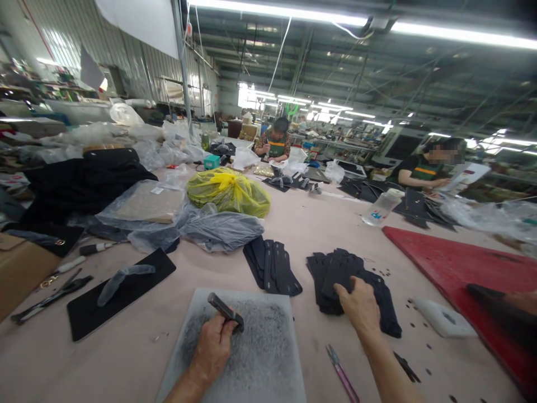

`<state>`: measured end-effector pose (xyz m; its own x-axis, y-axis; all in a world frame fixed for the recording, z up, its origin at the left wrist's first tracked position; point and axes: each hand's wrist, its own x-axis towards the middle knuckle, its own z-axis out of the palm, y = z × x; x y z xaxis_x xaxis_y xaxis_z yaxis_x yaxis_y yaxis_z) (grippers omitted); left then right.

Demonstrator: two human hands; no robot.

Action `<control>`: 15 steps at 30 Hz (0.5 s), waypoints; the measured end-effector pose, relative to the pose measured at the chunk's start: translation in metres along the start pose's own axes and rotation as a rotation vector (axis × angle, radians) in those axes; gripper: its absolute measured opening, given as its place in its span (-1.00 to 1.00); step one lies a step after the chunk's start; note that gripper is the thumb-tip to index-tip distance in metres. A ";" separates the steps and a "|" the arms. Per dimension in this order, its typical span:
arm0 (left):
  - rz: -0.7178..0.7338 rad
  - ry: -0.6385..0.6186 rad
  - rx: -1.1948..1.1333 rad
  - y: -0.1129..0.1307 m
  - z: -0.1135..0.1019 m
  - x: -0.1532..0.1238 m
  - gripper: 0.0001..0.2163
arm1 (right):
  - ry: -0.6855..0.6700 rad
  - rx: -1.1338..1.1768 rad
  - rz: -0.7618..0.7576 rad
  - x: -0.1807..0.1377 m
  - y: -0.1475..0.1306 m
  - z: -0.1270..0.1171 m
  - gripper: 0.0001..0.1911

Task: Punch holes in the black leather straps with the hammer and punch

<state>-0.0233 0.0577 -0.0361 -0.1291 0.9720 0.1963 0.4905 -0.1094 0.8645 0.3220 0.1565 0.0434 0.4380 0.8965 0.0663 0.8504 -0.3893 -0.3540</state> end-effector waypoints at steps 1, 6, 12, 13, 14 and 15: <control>0.007 -0.001 0.004 0.000 0.000 0.000 -0.74 | -0.022 0.005 -0.026 0.000 -0.010 0.006 -0.45; 0.050 0.011 0.045 0.000 0.002 0.001 -0.75 | -0.187 0.042 -0.150 -0.021 -0.076 0.059 -0.50; 0.129 0.043 0.068 -0.005 0.006 -0.001 -0.77 | -0.280 0.116 -0.036 -0.019 -0.096 0.090 -0.59; 0.133 0.043 0.070 -0.006 0.006 -0.001 -0.77 | -0.291 0.147 -0.020 -0.016 -0.093 0.091 -0.64; 0.131 0.042 0.072 -0.007 0.007 -0.001 -0.76 | -0.297 0.185 -0.010 -0.012 -0.089 0.090 -0.68; 0.125 0.040 0.074 -0.008 0.007 -0.001 -0.76 | -0.299 0.231 -0.002 -0.009 -0.086 0.089 -0.70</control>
<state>-0.0211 0.0592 -0.0466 -0.0965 0.9425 0.3201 0.5667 -0.2123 0.7961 0.2194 0.2006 -0.0097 0.3028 0.9328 -0.1956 0.7483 -0.3598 -0.5574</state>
